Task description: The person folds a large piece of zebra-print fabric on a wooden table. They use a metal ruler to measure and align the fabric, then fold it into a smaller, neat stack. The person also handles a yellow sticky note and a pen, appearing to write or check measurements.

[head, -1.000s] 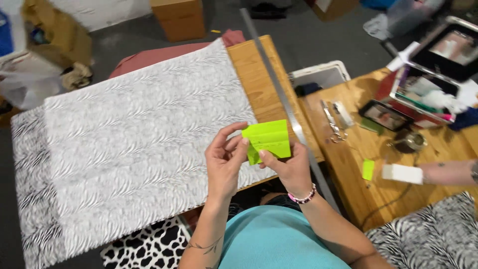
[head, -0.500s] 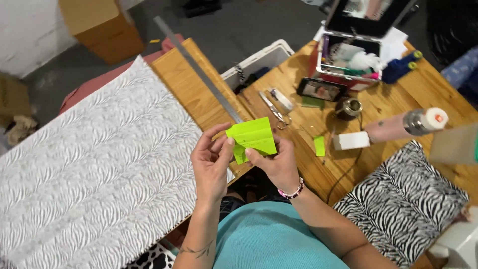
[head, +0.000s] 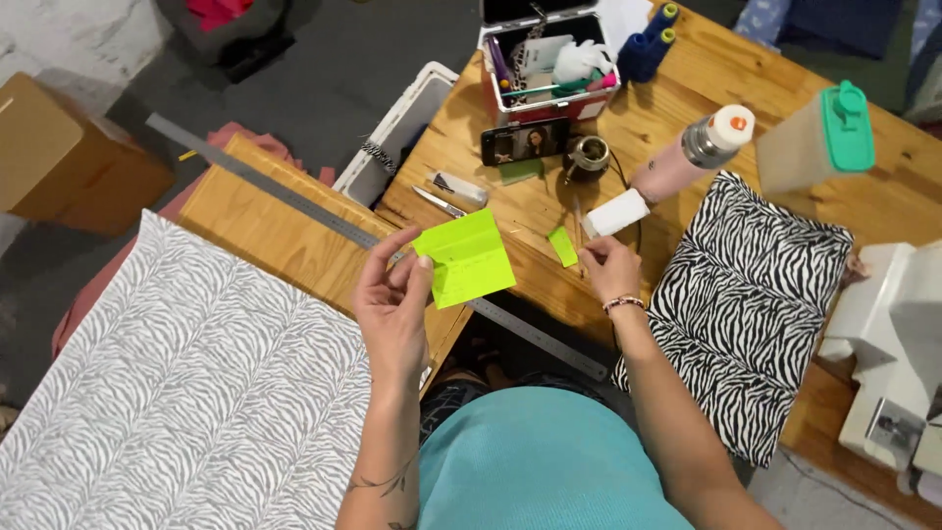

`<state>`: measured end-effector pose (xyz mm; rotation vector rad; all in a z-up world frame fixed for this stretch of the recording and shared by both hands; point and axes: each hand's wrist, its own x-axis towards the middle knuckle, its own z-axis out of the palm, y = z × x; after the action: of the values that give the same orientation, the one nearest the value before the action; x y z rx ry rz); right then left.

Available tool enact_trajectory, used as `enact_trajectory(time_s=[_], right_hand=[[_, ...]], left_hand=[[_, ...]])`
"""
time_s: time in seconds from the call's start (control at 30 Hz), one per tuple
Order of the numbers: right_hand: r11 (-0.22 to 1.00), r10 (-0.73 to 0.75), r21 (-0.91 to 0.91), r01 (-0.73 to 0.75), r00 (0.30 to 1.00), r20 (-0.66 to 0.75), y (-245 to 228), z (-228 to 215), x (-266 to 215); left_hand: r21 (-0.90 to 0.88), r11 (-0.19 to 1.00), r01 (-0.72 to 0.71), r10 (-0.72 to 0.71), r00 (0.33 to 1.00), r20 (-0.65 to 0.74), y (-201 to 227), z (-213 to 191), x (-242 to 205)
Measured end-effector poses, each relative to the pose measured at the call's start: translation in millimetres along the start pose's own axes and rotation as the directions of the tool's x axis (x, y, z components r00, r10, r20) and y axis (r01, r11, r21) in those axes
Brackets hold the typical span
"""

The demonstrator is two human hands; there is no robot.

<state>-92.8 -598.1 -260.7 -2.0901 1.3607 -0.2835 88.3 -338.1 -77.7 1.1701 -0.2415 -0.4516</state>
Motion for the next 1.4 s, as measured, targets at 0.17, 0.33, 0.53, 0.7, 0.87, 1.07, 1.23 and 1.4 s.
enact_trajectory(time_s=[0.17,0.33,0.53,0.7,0.87,1.07,1.23,1.4], right_hand=[[0.986,0.161,-0.032,-0.162,0.987,-0.029,42,42,13],[0.975,0.173,-0.130,-0.178,0.984,-0.053,73,65,24],[0.995,0.014,-0.097,-0.020,0.998,-0.053,11,20,-28],[0.970,-0.215,-0.135,0.200,0.971,-0.109,9,39,-28],[0.921,-0.263,-0.309,0.236,0.964,-0.048,12,65,-16],[0.758,-0.406,-0.620,0.203,0.891,-0.204,24,81,-3],[0.923,0.072,0.385,0.015,0.975,-0.212,-16,58,-15],[0.587,0.140,0.808,-0.050,0.989,-0.041,-96,40,-70]], left_hand=[[0.025,0.999,0.048,-0.049,0.997,0.055,14,13,-8],[0.049,0.998,0.047,-0.050,0.998,0.046,19,-1,-12],[0.066,0.997,0.032,-0.033,0.999,0.024,16,-25,-15],[0.076,0.997,0.032,-0.033,0.999,0.010,28,-28,-24],[0.074,0.996,0.049,-0.050,0.999,0.009,29,-35,-28],[0.057,0.997,0.044,-0.044,0.999,-0.001,62,-23,-39],[0.080,0.997,0.003,0.000,1.000,-0.031,54,-44,-34],[0.270,0.963,-0.004,0.019,0.998,-0.052,46,-61,-42]])
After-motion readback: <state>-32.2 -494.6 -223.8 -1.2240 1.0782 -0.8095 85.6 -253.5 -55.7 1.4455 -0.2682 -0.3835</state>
